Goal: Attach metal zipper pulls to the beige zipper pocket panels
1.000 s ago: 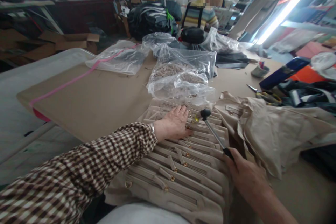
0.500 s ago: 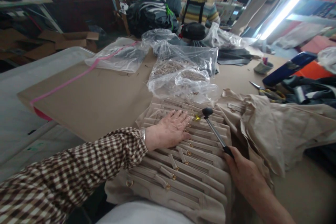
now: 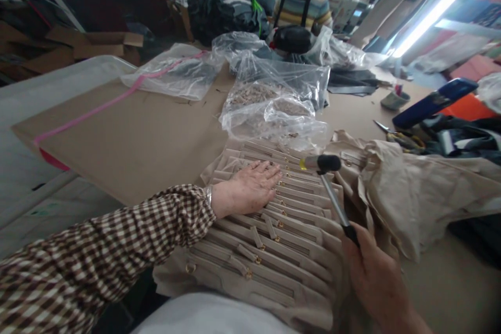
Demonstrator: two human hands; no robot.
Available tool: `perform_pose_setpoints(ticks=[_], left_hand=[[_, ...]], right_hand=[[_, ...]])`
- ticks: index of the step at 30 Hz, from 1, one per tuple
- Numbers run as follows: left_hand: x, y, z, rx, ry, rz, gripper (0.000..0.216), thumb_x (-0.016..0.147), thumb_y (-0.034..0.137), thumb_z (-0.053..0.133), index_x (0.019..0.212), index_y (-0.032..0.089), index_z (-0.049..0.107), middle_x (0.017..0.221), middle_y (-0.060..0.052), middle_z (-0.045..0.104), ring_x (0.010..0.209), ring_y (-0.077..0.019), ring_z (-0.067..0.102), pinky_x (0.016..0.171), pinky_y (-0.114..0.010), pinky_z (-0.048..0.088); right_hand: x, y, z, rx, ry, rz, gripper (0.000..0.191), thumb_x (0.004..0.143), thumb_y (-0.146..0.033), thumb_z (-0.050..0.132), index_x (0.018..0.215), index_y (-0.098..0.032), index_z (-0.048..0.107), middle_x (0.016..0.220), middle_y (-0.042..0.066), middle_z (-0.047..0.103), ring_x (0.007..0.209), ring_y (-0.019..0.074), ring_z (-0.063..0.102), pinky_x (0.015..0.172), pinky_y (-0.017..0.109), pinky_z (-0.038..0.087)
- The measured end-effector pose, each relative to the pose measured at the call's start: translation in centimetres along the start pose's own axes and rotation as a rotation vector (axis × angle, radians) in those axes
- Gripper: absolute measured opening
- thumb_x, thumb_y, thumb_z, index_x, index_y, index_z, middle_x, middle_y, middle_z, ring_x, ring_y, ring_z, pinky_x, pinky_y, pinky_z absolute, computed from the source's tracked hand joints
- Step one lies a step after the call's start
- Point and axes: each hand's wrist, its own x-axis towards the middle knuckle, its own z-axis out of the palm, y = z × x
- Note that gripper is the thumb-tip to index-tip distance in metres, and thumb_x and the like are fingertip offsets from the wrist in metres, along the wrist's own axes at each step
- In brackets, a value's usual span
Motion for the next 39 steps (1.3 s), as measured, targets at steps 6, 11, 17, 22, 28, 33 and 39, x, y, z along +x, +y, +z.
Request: perform_pose_setpoints(ticks=[6,11,17,22,28,33,39], left_hand=[[-0.1,0.1,-0.1,0.009,0.02,0.011,0.057,0.101,0.031,0.029,0.155,0.012,0.03,0.162,-0.009,0.023,0.15,-0.0295,0.02,0.121,-0.046,0.019],[-0.1,0.0,0.1,0.014,0.021,0.017,0.057,0.1,0.029,0.028,0.154,0.012,0.031,0.162,-0.009,0.023,0.15,-0.0291,0.021,0.122,-0.045,0.018],[0.2,-0.3,0.7,-0.001,0.056,0.016,0.059,0.098,0.03,0.031,0.154,0.014,0.032,0.163,-0.008,0.023,0.15,-0.0278,0.021,0.122,-0.044,0.017],[0.1,-0.2,0.7,-0.011,0.03,0.015,0.059,0.098,0.031,0.029,0.155,0.014,0.03,0.163,-0.008,0.02,0.151,-0.0277,0.019,0.122,-0.044,0.016],[0.3,-0.8,1.2,-0.01,0.029,0.025,0.059,0.099,0.028,0.028,0.156,0.013,0.028,0.164,-0.007,0.016,0.151,-0.0285,0.015,0.123,-0.043,0.013],[-0.8,0.1,-0.7,0.003,0.014,0.02,0.059,0.1,0.029,0.031,0.156,0.015,0.025,0.164,-0.009,0.016,0.151,-0.028,0.015,0.123,-0.043,0.014],[-5.6,4.6,-1.0,-0.012,0.052,0.091,0.058,0.102,0.04,0.031,0.153,0.011,0.033,0.161,-0.016,0.025,0.149,-0.031,0.023,0.122,-0.046,0.014]], right_hand=[[0.1,-0.4,0.8,0.079,-0.284,0.057,0.031,0.098,-0.036,0.034,0.108,-0.02,0.059,0.069,0.005,0.072,0.057,0.0233,0.07,0.048,0.029,0.046],[-0.2,-1.0,-1.1,0.127,-0.112,0.084,0.029,0.097,-0.042,0.037,0.102,-0.022,0.057,0.075,0.007,0.073,0.066,0.0244,0.071,0.056,0.03,0.049],[-0.4,-1.5,-0.5,0.051,-0.304,0.083,0.026,0.096,-0.038,0.034,0.093,-0.023,0.056,0.058,0.003,0.066,0.05,0.0234,0.065,0.044,0.029,0.041],[-1.5,-1.7,-1.5,0.066,-0.142,-0.021,0.023,0.099,-0.038,0.037,0.1,-0.023,0.055,0.07,0.004,0.071,0.06,0.0228,0.07,0.05,0.028,0.046],[-3.2,-2.4,-0.4,0.087,-0.283,-0.051,0.021,0.099,-0.035,0.037,0.087,-0.024,0.051,0.057,0.001,0.065,0.045,0.0213,0.064,0.041,0.028,0.039],[-2.7,-1.6,-1.7,0.125,-0.234,0.009,0.022,0.099,-0.038,0.037,0.097,-0.024,0.054,0.066,0.003,0.07,0.055,0.0221,0.069,0.047,0.028,0.047],[-6.0,-0.6,-4.0,0.155,-0.228,0.024,0.023,0.099,-0.042,0.04,0.103,-0.025,0.055,0.067,0.001,0.071,0.052,0.0202,0.069,0.045,0.026,0.048]])
